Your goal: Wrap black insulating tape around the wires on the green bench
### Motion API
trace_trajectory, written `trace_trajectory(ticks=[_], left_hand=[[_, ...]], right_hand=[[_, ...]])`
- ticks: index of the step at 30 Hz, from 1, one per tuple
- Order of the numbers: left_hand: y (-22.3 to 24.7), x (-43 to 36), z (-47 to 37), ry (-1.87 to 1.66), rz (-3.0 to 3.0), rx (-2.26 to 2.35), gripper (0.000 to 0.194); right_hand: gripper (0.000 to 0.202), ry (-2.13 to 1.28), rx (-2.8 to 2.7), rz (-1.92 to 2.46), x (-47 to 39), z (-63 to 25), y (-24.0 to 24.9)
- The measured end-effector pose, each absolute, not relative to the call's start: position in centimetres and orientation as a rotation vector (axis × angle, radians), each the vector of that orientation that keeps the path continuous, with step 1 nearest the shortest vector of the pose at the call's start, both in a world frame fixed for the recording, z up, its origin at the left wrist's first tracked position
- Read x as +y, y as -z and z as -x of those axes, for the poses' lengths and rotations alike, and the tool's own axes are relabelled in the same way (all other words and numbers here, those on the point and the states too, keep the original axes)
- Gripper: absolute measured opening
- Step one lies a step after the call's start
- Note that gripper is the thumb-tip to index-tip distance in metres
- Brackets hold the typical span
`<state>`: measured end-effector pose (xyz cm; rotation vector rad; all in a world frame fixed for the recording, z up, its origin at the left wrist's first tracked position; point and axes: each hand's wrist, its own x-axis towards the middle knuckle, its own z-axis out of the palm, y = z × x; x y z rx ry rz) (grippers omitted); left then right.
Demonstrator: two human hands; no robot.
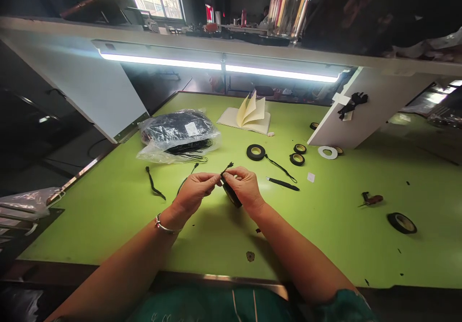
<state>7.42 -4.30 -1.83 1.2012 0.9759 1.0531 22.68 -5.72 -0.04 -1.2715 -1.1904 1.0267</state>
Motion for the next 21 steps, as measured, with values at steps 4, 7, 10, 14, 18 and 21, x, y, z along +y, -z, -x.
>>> trace_trajectory(ticks=[4,7,10,14,18,21], left_hand=[[1.4,-4.4,-7.4,-1.128,-1.247,0.996,0.023],[1.2,-4.5,-7.6,-1.169,-1.312,1.007,0.021],[0.7,-4.9,-7.8,-1.181,-1.393,1.044,0.020],[-0.1,-5.3,-8.0,-1.192,-1.441,1.021,0.023],[0.0,-5.3,-8.0,-1.139,-1.368,0.969,0.029],[0.6,-5.0,-8.0,-1.109,-1.337,0.932,0.027]], right_hand=[[0.028,-1.095,-1.238,1.255,-5.7,-23.0,-0.7],[0.029,-1.129,-1.286,1.250,-6.0,-23.2,-1.8],[0.029,-1.061,-1.298,1.263,-6.0,-23.4,-2.5],[0.024,-1.039,-1.272,1.288,-5.8,-23.7,-2.7],[0.020,-0.987,-1.354,1.256,-5.6,-23.9,-2.6],[0.017,-0.887,-1.456,1.237,-5.6,-23.8,-2.5]])
